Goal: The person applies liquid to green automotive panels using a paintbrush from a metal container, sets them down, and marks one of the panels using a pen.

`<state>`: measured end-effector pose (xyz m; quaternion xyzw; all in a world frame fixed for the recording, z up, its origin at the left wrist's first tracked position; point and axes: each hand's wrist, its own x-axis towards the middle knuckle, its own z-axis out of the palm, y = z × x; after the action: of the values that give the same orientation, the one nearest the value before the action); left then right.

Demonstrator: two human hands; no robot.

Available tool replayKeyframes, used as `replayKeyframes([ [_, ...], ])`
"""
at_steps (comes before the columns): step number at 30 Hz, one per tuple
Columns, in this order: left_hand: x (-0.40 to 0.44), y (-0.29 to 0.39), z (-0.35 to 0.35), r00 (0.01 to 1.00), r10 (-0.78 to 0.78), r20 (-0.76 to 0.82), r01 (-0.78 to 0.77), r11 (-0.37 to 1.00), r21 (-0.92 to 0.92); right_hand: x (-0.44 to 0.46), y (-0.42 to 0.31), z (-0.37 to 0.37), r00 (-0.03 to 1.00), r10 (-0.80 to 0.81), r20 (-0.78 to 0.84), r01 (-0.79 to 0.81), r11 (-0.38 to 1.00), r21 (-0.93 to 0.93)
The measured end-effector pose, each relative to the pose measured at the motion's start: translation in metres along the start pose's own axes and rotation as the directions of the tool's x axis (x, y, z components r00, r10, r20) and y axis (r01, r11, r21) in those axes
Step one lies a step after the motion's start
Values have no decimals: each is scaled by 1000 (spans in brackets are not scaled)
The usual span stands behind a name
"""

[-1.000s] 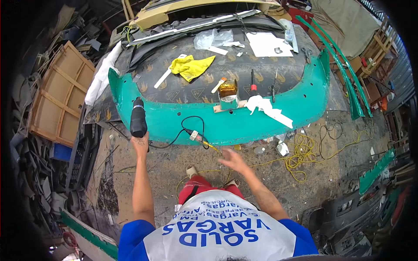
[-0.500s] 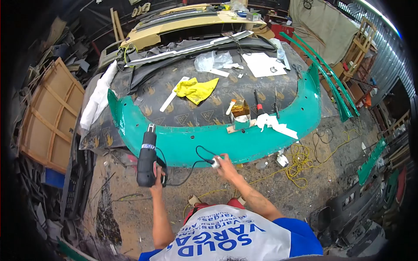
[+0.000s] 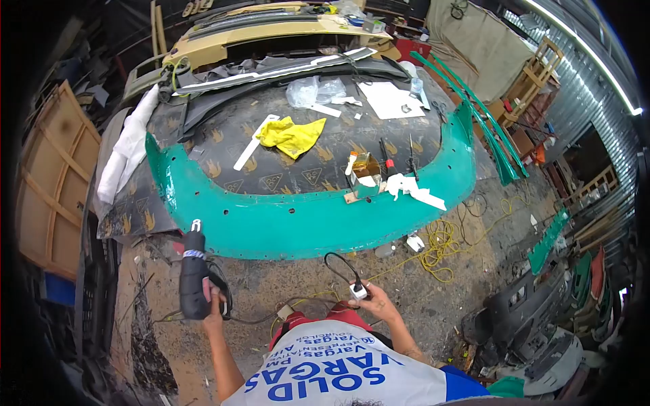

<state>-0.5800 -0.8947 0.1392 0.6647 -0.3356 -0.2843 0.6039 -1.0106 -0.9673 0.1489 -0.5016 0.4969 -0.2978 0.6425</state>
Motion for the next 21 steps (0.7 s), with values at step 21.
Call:
replayKeyframes([
  [21, 126, -56, 225, 878, 101, 468, -451, 502, 738, 221, 32, -8, 957, -286, 50, 151, 344, -927],
])
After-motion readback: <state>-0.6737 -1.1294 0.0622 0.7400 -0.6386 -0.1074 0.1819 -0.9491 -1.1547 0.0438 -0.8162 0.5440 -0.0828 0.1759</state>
